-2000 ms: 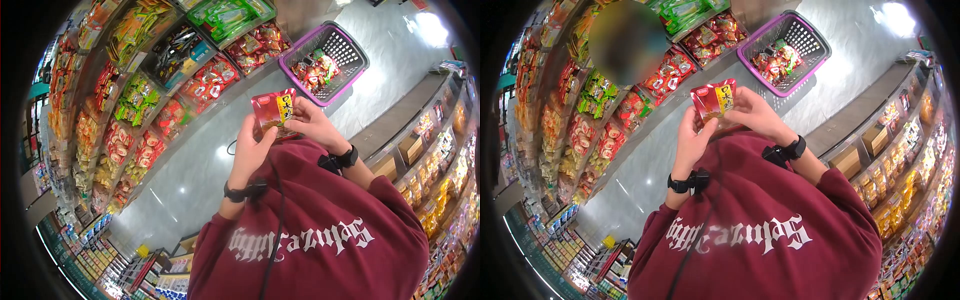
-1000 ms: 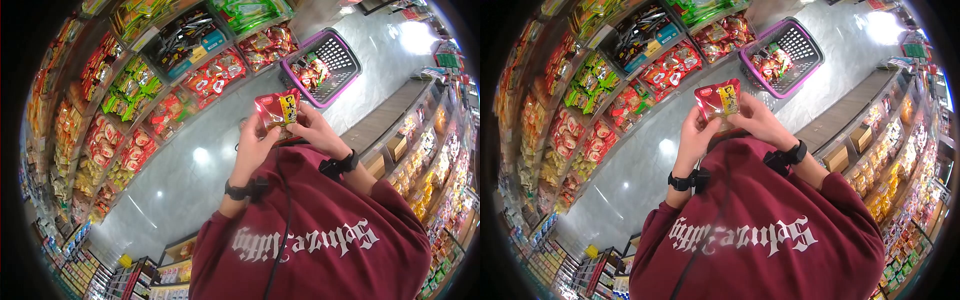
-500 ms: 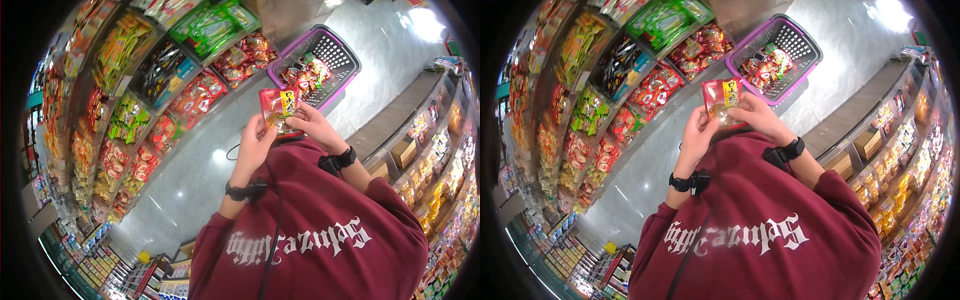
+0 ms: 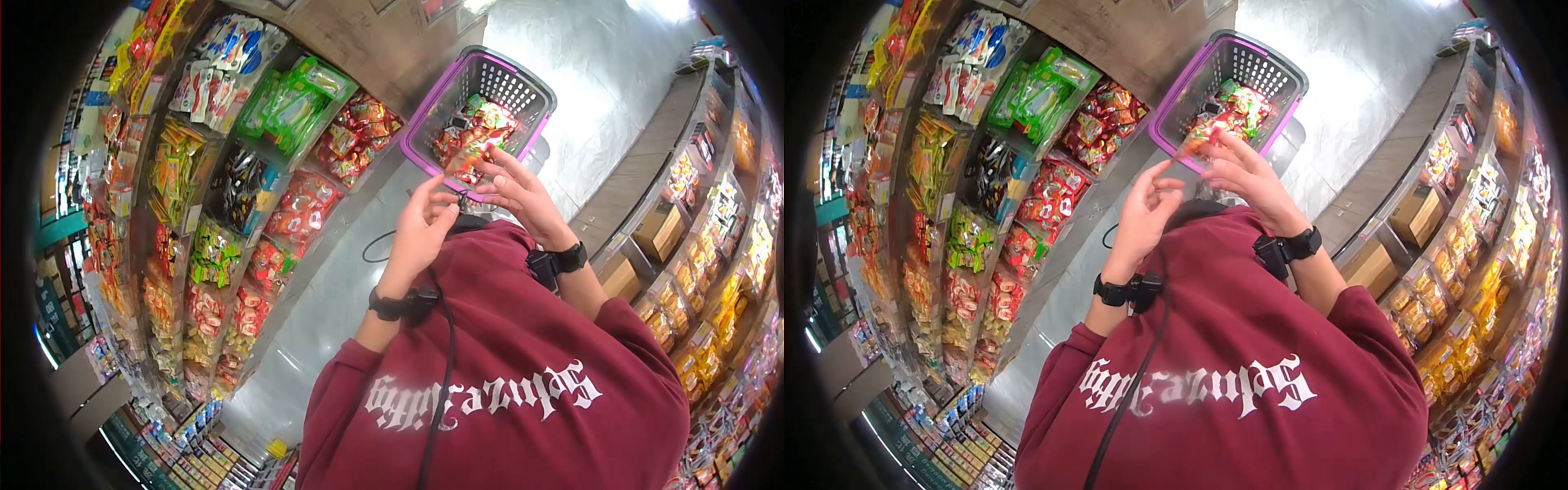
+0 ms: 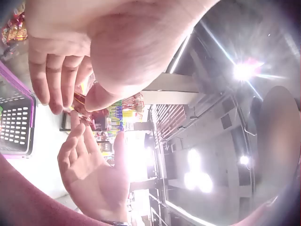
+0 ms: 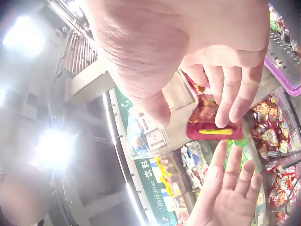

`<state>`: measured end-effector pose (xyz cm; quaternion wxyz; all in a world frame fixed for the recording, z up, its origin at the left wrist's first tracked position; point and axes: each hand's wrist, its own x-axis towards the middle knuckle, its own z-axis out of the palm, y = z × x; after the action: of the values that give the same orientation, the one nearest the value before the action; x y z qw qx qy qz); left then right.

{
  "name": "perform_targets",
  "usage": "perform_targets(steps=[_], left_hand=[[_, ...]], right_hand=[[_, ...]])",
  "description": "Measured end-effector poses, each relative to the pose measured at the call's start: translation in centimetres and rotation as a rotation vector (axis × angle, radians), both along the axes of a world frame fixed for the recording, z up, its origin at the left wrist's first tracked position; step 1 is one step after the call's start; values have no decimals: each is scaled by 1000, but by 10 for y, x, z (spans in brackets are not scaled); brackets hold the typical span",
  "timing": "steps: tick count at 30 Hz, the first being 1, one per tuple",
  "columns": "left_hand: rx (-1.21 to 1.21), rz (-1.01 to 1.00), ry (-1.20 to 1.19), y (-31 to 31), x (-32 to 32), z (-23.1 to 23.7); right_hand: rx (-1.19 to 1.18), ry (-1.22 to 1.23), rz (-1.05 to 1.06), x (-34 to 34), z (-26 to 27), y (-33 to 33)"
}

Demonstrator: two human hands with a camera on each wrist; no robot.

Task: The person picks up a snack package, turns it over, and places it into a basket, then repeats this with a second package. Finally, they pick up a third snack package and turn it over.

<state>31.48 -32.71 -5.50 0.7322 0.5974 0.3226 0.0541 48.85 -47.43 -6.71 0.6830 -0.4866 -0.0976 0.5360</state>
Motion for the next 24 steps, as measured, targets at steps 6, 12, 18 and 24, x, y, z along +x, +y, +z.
perform_targets(steps=[6, 12, 18, 24], left_hand=[[12, -65, 18, -2, 13, 2], [113, -110, 61, 1, -1, 8], [-25, -155, 147, 12, -32, 17], [-25, -85, 6, 21, -74, 10]], right_hand=[[34, 37, -5, 12, 2, -9], [60, 35, 156, 14, -30, -4], [12, 25, 375, -7, -14, 17], [100, -196, 620, -59, 13, 51]])
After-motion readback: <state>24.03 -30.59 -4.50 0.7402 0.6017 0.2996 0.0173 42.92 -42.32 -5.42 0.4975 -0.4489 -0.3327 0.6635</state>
